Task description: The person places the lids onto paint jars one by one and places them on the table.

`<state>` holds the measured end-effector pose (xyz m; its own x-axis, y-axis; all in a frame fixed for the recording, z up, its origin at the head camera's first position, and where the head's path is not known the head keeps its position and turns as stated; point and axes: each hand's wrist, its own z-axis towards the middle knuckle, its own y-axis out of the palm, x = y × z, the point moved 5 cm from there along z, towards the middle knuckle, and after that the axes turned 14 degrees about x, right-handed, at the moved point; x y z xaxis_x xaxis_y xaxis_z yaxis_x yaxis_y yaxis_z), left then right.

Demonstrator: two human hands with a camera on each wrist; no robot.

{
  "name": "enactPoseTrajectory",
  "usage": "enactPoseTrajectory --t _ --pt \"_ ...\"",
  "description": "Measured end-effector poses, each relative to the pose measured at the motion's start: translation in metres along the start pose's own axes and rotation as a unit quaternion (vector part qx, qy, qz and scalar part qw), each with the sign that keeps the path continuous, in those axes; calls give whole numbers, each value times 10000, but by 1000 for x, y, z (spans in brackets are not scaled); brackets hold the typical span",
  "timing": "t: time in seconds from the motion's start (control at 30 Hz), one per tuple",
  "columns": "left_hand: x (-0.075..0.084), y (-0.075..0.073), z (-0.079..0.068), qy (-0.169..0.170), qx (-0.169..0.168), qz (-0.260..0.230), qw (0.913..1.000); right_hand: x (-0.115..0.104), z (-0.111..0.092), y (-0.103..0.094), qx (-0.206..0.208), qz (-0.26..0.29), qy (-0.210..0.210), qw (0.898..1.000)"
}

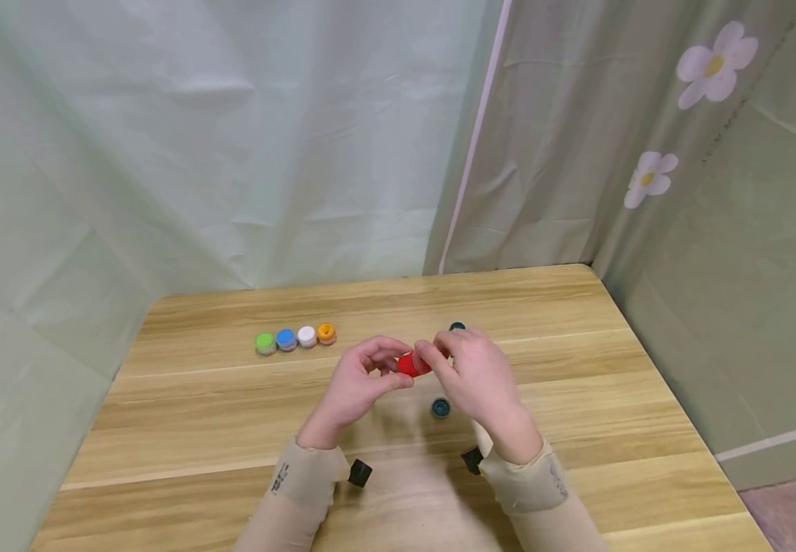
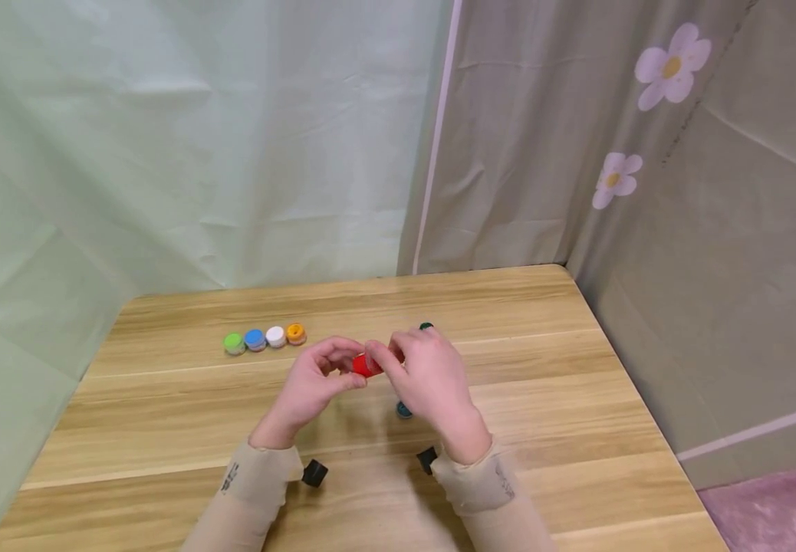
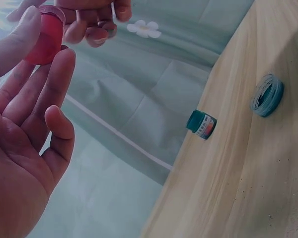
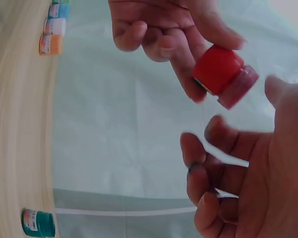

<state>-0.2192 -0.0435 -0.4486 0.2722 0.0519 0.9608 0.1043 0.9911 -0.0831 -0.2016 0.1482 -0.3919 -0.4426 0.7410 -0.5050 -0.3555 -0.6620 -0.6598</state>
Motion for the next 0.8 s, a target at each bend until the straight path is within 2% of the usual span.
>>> enactPoseTrajectory --t 0.07,0.13,0.23,0.33,0.43,0.6,0.8 --pt "-1 -2 1 -46 67 44 10000 3 1 -3 -25 218 96 9997" --pt "-2 -4 1 -34 138 64 9999 4 2 -8 -69 508 -67 9987" --pt "-2 -6 2 16 161 -16 9999 3 4 -13 -207 785 -736 9940" --pt "0 -7 2 6 96 -213 9997 0 5 -16 -260 946 -1439 9847" --pt "2 -7 2 -86 36 -430 9990 -3 6 -16 -187 998 -1829 9779" --pt "2 -7 2 -166 1 -589 9981 -5 6 -15 -85 1002 -1967 9753" --pt "2 -5 1 -259 -115 -661 9974 -6 5 -14 -78 1028 -1934 9757"
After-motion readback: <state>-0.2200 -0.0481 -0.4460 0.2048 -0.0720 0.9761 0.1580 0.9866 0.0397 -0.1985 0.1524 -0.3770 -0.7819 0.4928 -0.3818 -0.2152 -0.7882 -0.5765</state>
